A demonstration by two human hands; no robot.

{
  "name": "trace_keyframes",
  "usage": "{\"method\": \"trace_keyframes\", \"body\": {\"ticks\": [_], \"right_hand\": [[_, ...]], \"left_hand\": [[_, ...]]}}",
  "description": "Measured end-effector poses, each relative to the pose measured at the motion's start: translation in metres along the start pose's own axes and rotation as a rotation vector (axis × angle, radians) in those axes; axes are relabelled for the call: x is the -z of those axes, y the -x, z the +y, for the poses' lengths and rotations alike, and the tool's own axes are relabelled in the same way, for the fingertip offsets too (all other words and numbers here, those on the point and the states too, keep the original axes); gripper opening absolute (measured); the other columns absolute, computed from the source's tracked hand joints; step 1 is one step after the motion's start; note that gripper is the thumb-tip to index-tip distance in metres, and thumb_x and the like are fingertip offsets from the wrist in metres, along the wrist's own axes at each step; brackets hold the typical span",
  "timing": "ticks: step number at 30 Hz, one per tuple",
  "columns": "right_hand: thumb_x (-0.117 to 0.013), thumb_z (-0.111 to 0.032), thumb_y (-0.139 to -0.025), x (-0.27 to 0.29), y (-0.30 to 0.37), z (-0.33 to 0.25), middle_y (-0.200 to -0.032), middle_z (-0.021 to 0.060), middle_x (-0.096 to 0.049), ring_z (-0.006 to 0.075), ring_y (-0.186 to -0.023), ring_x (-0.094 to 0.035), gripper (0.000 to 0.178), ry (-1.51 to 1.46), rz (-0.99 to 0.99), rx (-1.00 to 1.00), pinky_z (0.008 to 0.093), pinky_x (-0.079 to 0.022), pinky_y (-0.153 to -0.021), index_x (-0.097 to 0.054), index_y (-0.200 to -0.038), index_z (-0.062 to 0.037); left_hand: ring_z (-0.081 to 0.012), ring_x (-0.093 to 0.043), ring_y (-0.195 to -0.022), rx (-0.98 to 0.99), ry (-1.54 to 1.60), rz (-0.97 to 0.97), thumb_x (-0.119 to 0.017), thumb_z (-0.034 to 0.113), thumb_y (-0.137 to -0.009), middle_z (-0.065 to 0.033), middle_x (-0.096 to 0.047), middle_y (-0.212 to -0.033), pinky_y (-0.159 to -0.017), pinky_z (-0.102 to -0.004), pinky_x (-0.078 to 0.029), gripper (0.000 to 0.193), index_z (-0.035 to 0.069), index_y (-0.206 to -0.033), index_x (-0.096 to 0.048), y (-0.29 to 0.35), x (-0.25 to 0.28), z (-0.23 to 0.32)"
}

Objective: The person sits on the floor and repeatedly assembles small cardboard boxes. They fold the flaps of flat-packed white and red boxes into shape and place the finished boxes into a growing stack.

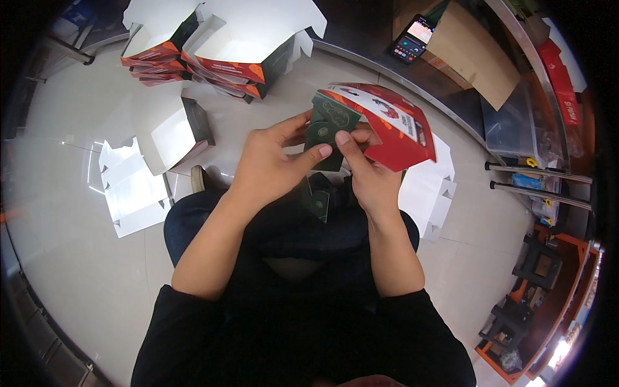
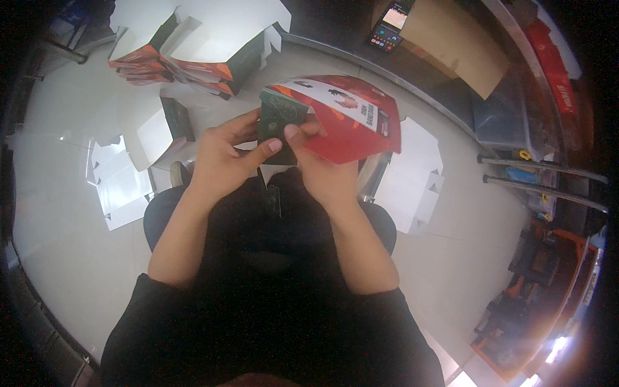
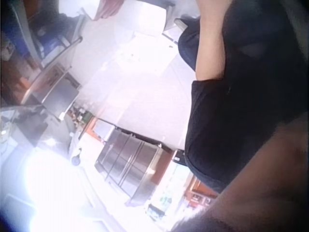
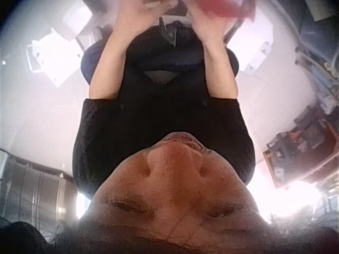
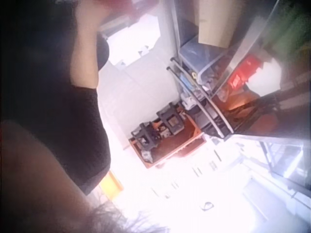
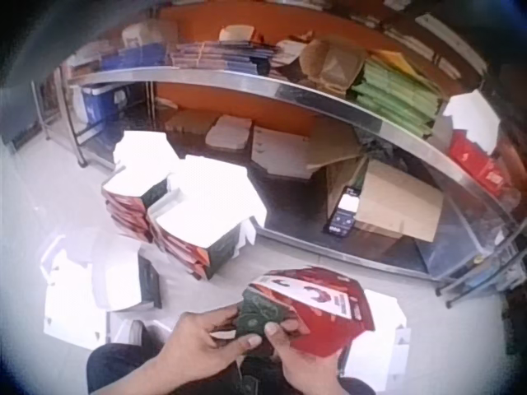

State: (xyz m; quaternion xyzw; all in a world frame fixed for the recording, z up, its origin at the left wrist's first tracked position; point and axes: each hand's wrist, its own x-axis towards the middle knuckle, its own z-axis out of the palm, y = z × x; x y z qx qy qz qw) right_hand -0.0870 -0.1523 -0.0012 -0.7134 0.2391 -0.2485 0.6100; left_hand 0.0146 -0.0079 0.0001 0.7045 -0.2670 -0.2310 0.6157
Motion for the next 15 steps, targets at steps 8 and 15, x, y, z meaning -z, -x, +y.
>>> {"method": "trace_keyframes", "body": {"ticks": [8, 15], "right_hand": [[-0.065, -0.016, -0.098, 0.003, 0.003, -0.002, -0.082, 0.0006, -0.063, 0.0073, -0.073, -0.057, 0.014, -0.207, -0.071, 0.031, 0.0227, -0.045, -0.066, -0.061, -0.097, -0.0022], [-0.071, -0.007, -0.091, 0.010, 0.001, -0.001, -0.083, 0.0028, -0.062, 0.0102, -0.078, -0.058, 0.012, 0.220, -0.296, 0.314, 0.0257, -0.048, -0.072, -0.060, -0.090, -0.0033]], "left_hand": [[-0.0220, -0.068, -0.105, -0.080, 0.197, 0.069, -0.069, 0.013, -0.093, -0.0178, -0.068, -0.120, -0.084, -0.0329, -0.056, 0.055, 0.005, -0.143, -0.048, 0.005, -0.003, 0.022], [-0.0181, -0.070, -0.089, -0.030, 0.152, 0.051, -0.060, 0.016, -0.100, -0.0153, -0.071, -0.107, -0.074, -0.0292, -0.056, 0.022, 0.001, -0.117, -0.061, 0.000, 0.007, 0.007]]}}
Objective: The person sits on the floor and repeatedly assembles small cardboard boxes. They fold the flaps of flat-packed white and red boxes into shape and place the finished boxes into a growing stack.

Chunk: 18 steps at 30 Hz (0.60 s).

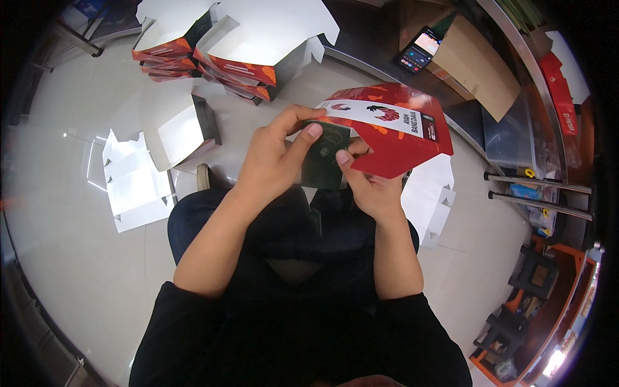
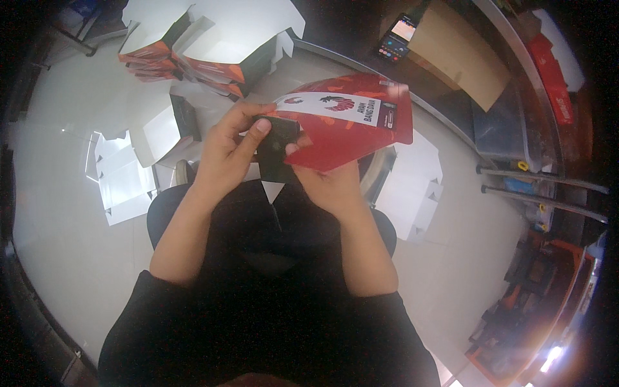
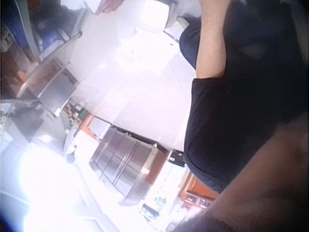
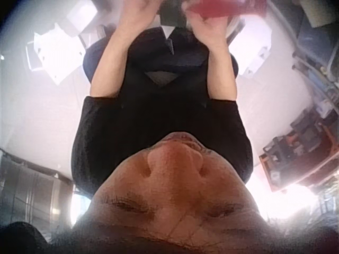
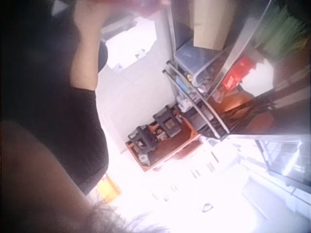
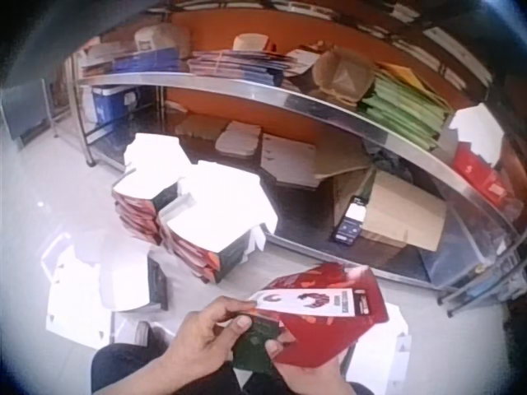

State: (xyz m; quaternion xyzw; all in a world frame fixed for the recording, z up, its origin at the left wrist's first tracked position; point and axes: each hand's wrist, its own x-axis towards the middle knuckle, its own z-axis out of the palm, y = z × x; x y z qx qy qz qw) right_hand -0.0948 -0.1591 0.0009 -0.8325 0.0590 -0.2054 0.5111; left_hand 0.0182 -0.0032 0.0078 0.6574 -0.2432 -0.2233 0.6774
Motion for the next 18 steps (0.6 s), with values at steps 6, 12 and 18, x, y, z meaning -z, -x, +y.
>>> {"method": "trace_keyframes", "body": {"ticks": [6, 12, 18], "right_hand": [[-0.078, -0.009, -0.082, -0.004, -0.004, 0.007, -0.093, 0.0053, -0.068, 0.0173, -0.087, -0.065, 0.018, -0.137, 0.092, -0.040, 0.0337, -0.051, -0.079, -0.068, -0.096, -0.0034], [-0.080, -0.012, -0.081, -0.005, 0.000, 0.006, -0.098, 0.0065, -0.069, 0.0184, -0.091, -0.066, 0.029, -0.109, 0.109, -0.187, 0.0335, -0.052, -0.080, -0.067, -0.106, -0.0024], [-0.079, -0.015, -0.082, -0.004, 0.001, 0.005, -0.099, 0.0074, -0.069, 0.0196, -0.090, -0.067, 0.031, -0.002, 0.067, -0.083, 0.0341, -0.051, -0.079, -0.067, -0.108, -0.0036]], "left_hand": [[-0.0180, -0.070, -0.090, 0.165, 0.077, -0.024, -0.061, 0.014, -0.099, -0.0135, -0.072, -0.104, -0.076, -0.0299, -0.056, 0.018, 0.001, -0.112, -0.061, 0.002, 0.003, -0.003], [-0.0122, -0.069, -0.088, 0.022, -0.034, -0.084, -0.057, 0.025, -0.102, -0.0091, -0.069, -0.108, -0.065, -0.0272, -0.060, 0.025, 0.006, -0.119, -0.058, 0.001, -0.001, 0.004], [-0.0212, -0.069, -0.098, 0.181, -0.094, -0.022, -0.059, 0.014, -0.100, -0.0126, -0.069, -0.114, -0.084, -0.0328, -0.054, 0.015, 0.003, -0.110, -0.061, 0.004, -0.006, 0.006]]}}
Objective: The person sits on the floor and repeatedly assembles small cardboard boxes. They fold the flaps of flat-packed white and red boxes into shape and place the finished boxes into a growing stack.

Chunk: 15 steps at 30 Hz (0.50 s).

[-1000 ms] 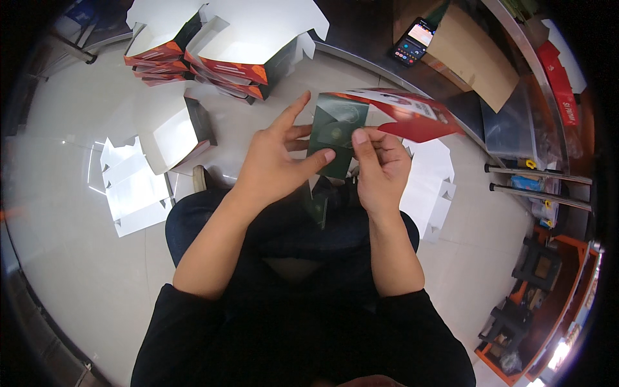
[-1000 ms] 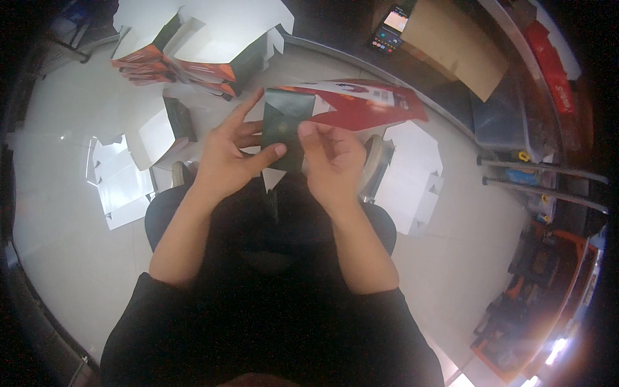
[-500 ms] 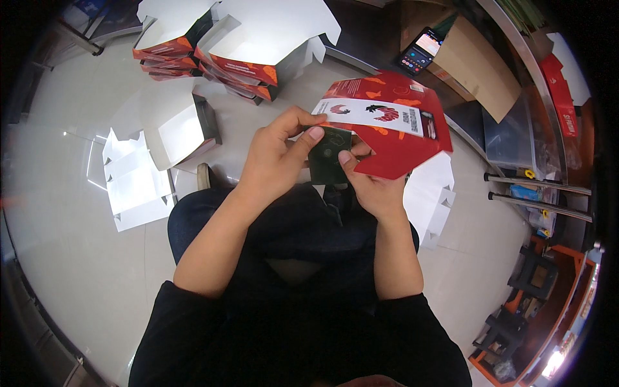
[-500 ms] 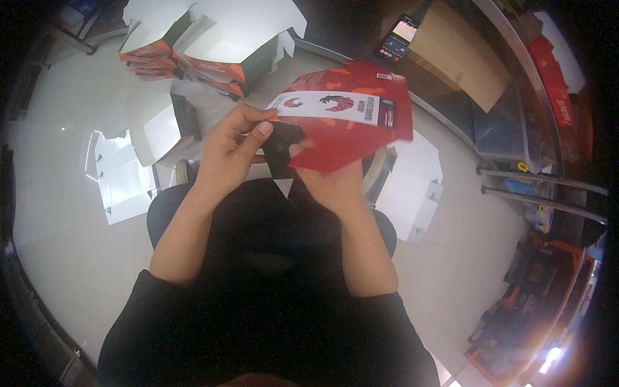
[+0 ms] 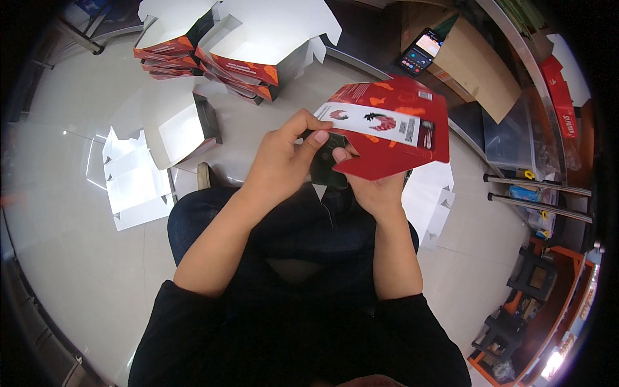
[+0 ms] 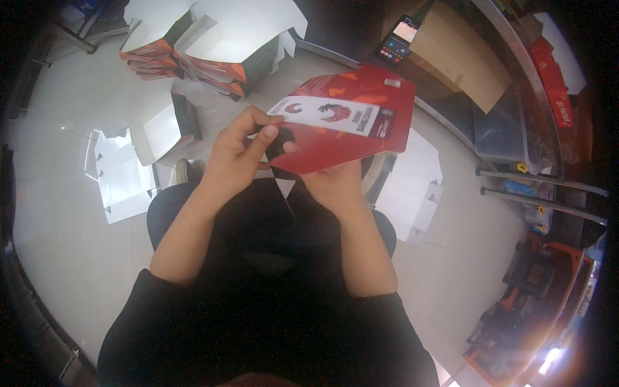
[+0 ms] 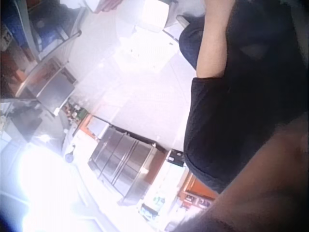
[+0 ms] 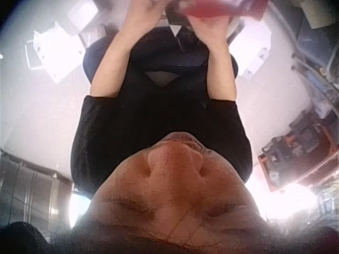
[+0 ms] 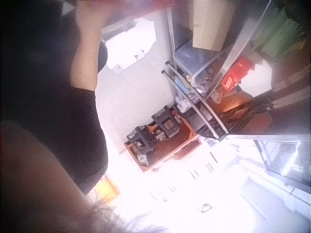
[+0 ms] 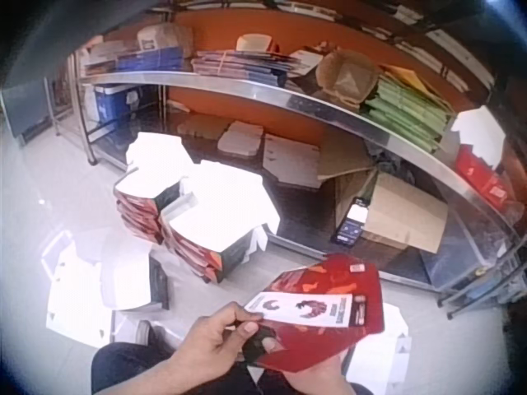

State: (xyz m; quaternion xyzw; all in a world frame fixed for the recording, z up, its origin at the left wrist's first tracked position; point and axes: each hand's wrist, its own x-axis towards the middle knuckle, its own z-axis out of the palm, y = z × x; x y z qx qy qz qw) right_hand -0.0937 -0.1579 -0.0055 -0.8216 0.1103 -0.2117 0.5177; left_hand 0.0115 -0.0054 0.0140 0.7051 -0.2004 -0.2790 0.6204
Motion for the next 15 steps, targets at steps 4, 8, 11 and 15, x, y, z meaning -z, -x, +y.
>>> {"method": "trace_keyframes", "body": {"ticks": [4, 8, 11, 15], "right_hand": [[-0.076, -0.013, -0.088, 0.001, -0.001, -0.001, -0.097, 0.0066, -0.070, 0.0131, -0.082, -0.063, 0.023, 0.064, 0.081, 0.026, 0.0281, -0.051, -0.074, -0.065, -0.105, -0.0014], [-0.066, -0.017, -0.097, -0.001, -0.003, -0.006, -0.101, 0.0070, -0.069, 0.0138, -0.091, -0.064, 0.022, -0.342, 0.180, -0.216, 0.0277, -0.050, -0.080, -0.062, -0.112, -0.0021], [-0.061, -0.019, -0.101, 0.002, -0.004, -0.004, -0.104, 0.0066, -0.068, 0.0119, -0.095, -0.062, 0.021, -0.438, 0.146, -0.204, 0.0258, -0.048, -0.081, -0.060, -0.113, -0.0018], [-0.065, -0.019, -0.099, -0.002, -0.007, -0.008, -0.092, 0.0041, -0.068, 0.0098, -0.085, -0.062, 0.023, -0.532, 0.177, -0.133, 0.0240, -0.050, -0.072, -0.060, -0.111, 0.0008]], "left_hand": [[-0.0256, -0.070, -0.100, -0.096, 0.062, 0.019, -0.067, 0.014, -0.095, -0.0164, -0.067, -0.122, -0.082, -0.0326, -0.057, 0.027, 0.004, -0.118, -0.058, -0.003, -0.003, -0.009], [-0.0295, -0.069, -0.104, -0.107, 0.159, 0.041, -0.077, 0.009, -0.084, -0.0204, -0.064, -0.128, -0.079, -0.0337, -0.060, 0.057, 0.007, -0.135, -0.051, 0.002, -0.012, -0.006], [-0.0253, -0.068, -0.104, -0.109, 0.095, -0.003, -0.078, 0.001, -0.078, -0.0205, -0.062, -0.130, -0.077, -0.0318, -0.061, 0.073, 0.007, -0.143, -0.046, 0.002, -0.011, -0.003], [-0.0251, -0.068, -0.106, -0.087, 0.083, -0.041, -0.074, -0.002, -0.073, -0.0203, -0.063, -0.129, -0.076, -0.0308, -0.061, 0.080, 0.008, -0.146, -0.044, 0.003, -0.008, 0.000]]}}
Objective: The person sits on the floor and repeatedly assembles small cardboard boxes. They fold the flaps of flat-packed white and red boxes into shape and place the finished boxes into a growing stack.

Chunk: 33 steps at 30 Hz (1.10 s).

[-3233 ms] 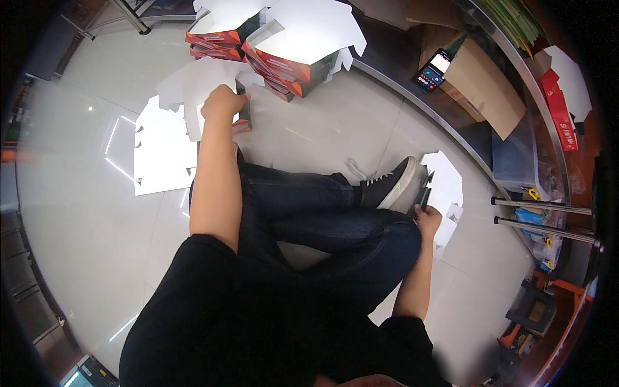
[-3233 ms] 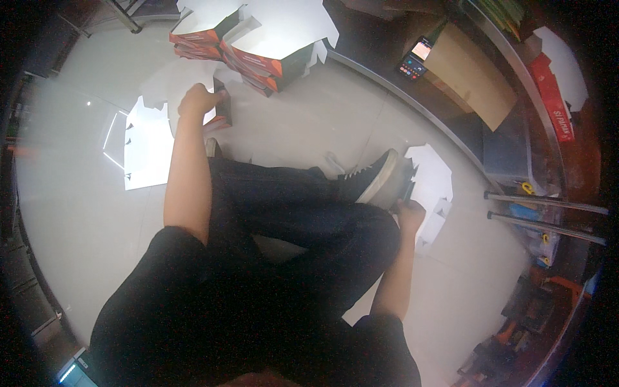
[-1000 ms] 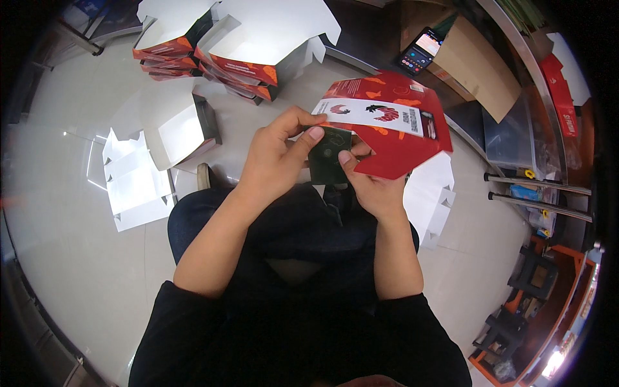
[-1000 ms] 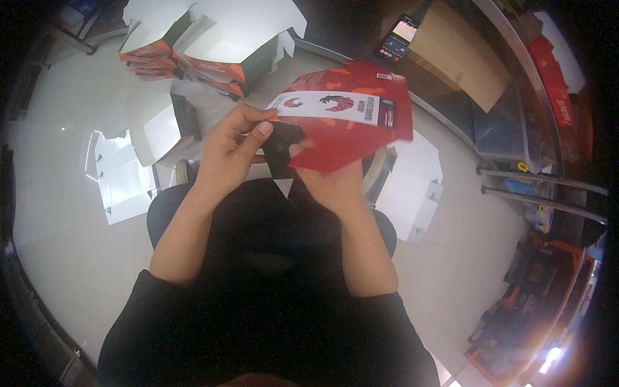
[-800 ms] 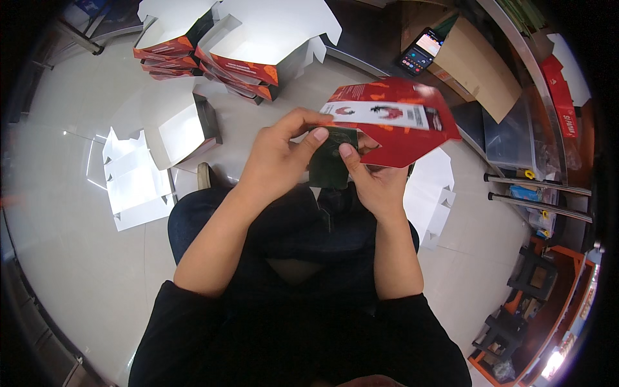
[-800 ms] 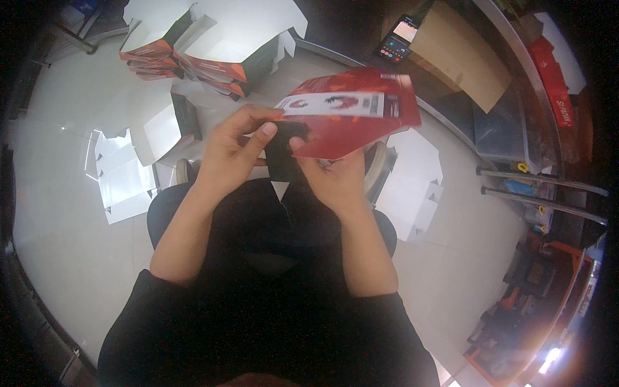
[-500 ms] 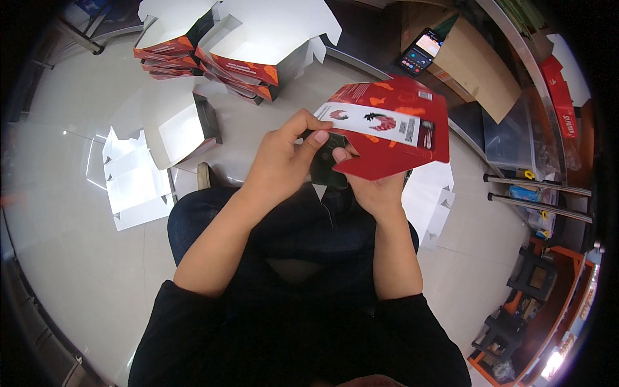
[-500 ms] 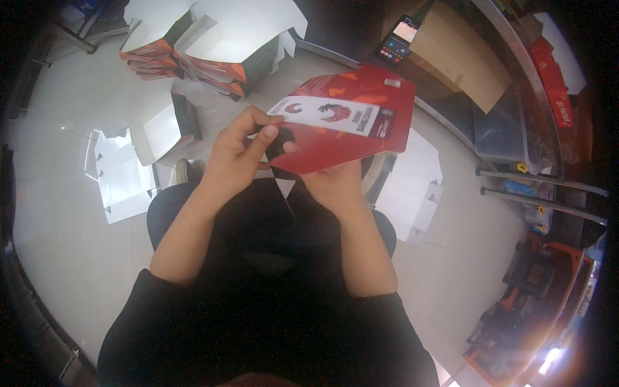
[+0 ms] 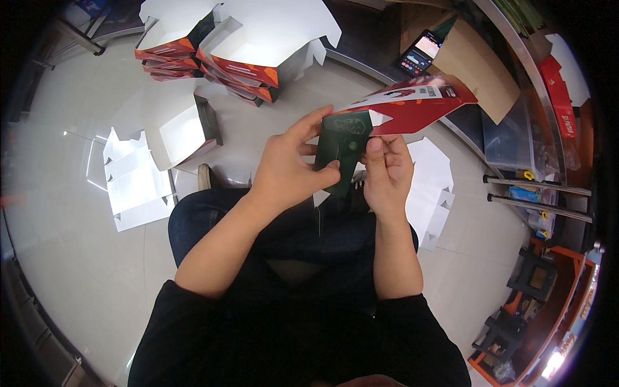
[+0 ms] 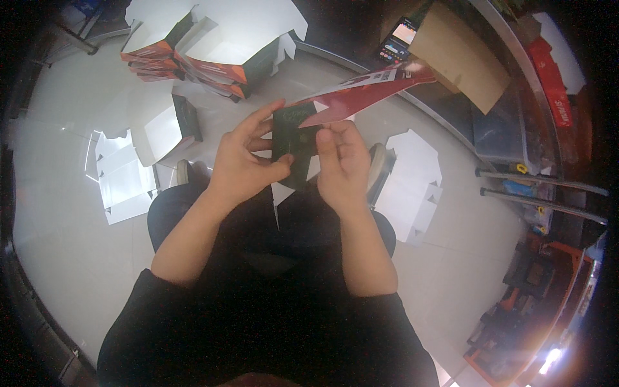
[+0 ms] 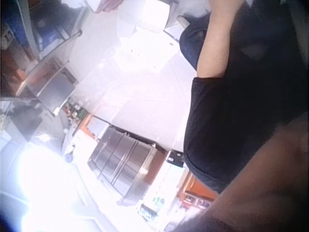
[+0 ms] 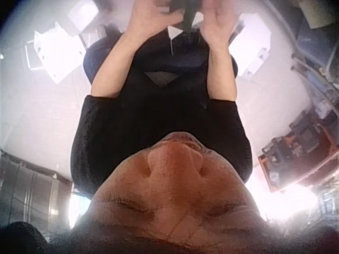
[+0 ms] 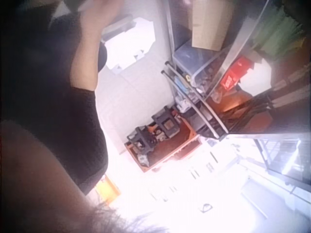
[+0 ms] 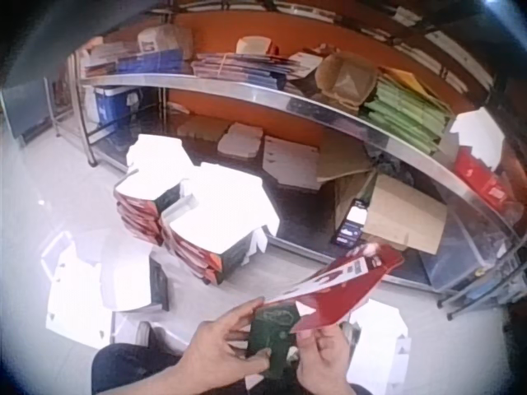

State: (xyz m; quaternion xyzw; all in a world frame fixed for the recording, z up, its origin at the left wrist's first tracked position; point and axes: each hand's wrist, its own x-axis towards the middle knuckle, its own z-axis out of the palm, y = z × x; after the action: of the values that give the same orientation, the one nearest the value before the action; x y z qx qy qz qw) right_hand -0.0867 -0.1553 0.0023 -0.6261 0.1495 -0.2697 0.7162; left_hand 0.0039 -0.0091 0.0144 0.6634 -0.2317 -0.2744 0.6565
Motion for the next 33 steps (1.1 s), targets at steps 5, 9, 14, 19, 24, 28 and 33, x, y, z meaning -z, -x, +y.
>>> {"method": "trace_keyframes", "body": {"ticks": [5, 9, 14, 19, 24, 28, 33], "right_hand": [[-0.075, -0.009, -0.090, 0.005, 0.000, 0.012, -0.084, 0.0038, -0.067, 0.0104, -0.076, -0.061, 0.013, 0.478, 0.106, 0.444, 0.0261, -0.050, -0.067, -0.067, -0.091, 0.0011], [-0.082, -0.005, -0.081, -0.013, 0.011, -0.009, -0.075, 0.0043, -0.067, 0.0111, -0.069, -0.060, 0.015, 0.528, 0.104, 0.227, 0.0272, -0.049, -0.064, -0.068, -0.082, 0.0012], [-0.084, -0.005, -0.078, 0.004, 0.008, 0.009, -0.083, 0.0055, -0.069, 0.0124, -0.071, -0.063, 0.030, 0.517, 0.011, 0.020, 0.0264, -0.050, -0.066, -0.067, -0.101, 0.0008], [-0.088, -0.012, -0.073, 0.018, 0.003, 0.007, -0.096, 0.0059, -0.068, 0.0168, -0.088, -0.065, 0.042, 0.416, -0.125, -0.051, 0.0312, -0.051, -0.075, -0.066, -0.107, -0.0020], [-0.092, -0.010, -0.065, 0.018, -0.005, -0.021, -0.098, 0.0044, -0.065, 0.0153, -0.090, -0.061, 0.053, 0.448, -0.435, 0.060, 0.0291, -0.047, -0.074, -0.062, -0.109, -0.0047], [-0.092, -0.011, -0.066, 0.013, -0.003, -0.018, -0.092, 0.0035, -0.064, 0.0133, -0.083, -0.058, 0.042, 0.634, -0.585, 0.234, 0.0276, -0.044, -0.068, -0.066, -0.098, -0.0068], [-0.078, 0.001, -0.081, 0.001, 0.004, -0.010, -0.084, 0.0059, -0.067, 0.0089, -0.071, -0.058, 0.013, 0.436, -0.144, 0.216, 0.0220, -0.045, -0.063, -0.069, -0.090, 0.0002]], "left_hand": [[-0.0249, -0.067, -0.107, -0.076, 0.012, 0.090, -0.071, -0.003, -0.071, -0.0186, -0.062, -0.130, -0.075, -0.0314, -0.061, 0.081, 0.008, -0.146, -0.044, 0.000, -0.004, -0.005], [-0.0260, -0.065, -0.111, -0.142, 0.063, 0.175, -0.069, -0.005, -0.071, -0.0162, -0.059, -0.134, -0.078, -0.0330, -0.061, 0.081, 0.009, -0.146, -0.044, 0.000, -0.003, -0.015], [-0.0249, -0.062, -0.116, -0.313, -0.097, 0.129, -0.071, -0.007, -0.072, -0.0124, -0.053, -0.141, -0.083, -0.0320, -0.060, 0.079, 0.010, -0.145, -0.046, -0.007, 0.003, -0.016], [-0.0234, -0.058, -0.123, -0.235, -0.078, -0.003, -0.069, -0.006, -0.072, -0.0134, -0.055, -0.137, -0.087, -0.0342, -0.060, 0.065, 0.010, -0.134, -0.059, -0.010, 0.008, -0.015], [-0.0227, -0.067, -0.105, -0.155, 0.200, 0.203, -0.069, -0.010, -0.076, -0.0126, -0.052, -0.137, -0.077, -0.0306, -0.062, 0.070, 0.008, -0.142, -0.051, -0.013, 0.029, -0.009], [-0.0244, -0.070, -0.099, -0.107, 0.430, 0.369, -0.065, -0.013, -0.079, -0.0144, -0.052, -0.133, -0.073, -0.0292, -0.062, 0.070, 0.004, -0.144, -0.046, -0.015, 0.031, -0.001], [-0.0249, -0.068, -0.102, -0.172, 0.334, 0.373, -0.067, -0.012, -0.079, -0.0160, -0.051, -0.136, -0.073, -0.0297, -0.062, 0.069, 0.001, -0.144, -0.045, -0.013, 0.022, 0.001]]}}
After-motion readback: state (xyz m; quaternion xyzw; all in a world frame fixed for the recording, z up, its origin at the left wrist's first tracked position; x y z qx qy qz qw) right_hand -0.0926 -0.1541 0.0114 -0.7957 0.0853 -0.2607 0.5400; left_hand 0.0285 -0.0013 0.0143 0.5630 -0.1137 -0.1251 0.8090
